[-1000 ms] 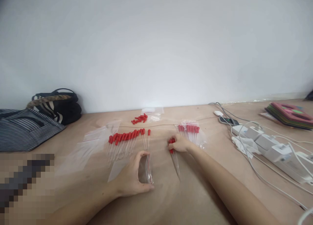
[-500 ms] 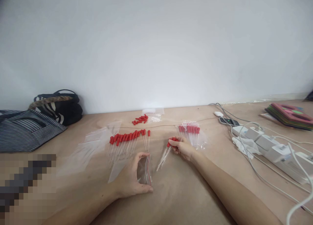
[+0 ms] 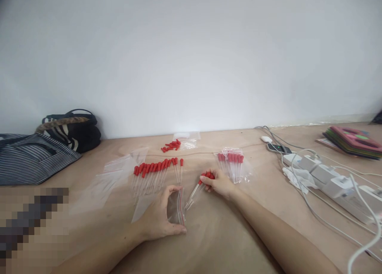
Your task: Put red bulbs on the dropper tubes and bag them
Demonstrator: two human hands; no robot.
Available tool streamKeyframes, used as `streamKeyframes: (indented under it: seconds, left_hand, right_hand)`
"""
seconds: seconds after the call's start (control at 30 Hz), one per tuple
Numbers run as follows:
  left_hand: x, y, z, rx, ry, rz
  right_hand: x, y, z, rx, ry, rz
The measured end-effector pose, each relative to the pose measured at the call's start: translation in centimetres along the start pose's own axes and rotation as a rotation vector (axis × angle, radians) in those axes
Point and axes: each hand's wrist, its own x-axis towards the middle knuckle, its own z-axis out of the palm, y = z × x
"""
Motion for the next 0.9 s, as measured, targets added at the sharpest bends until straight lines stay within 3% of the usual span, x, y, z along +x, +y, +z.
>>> streamKeyframes:
  seconds: [0.1, 0.4, 0.67, 0.9]
  left_hand:
    - [0.1, 0.1, 0.0, 0.019, -0.008, -0.003]
    - [-0.1, 0.3, -0.1, -0.003, -0.019, -0.024]
    - [0.0, 0.3, -0.1, 0.008, 0.002, -0.028]
    - [0.4, 0.5, 0.1, 0.063, 0.007, -0.036]
  right_hand:
    - [0.0, -0.1, -0.6, -0.048, -0.04, 0.054]
    - [-0.1, -0.7, -1.9, 0.132, -0.13, 0.131]
    - [-0.6, -0.2, 0.0, 0.06, -0.112, 0.026]
    - [-1.4, 1.0, 3.5, -0.117, -0.16, -0.042]
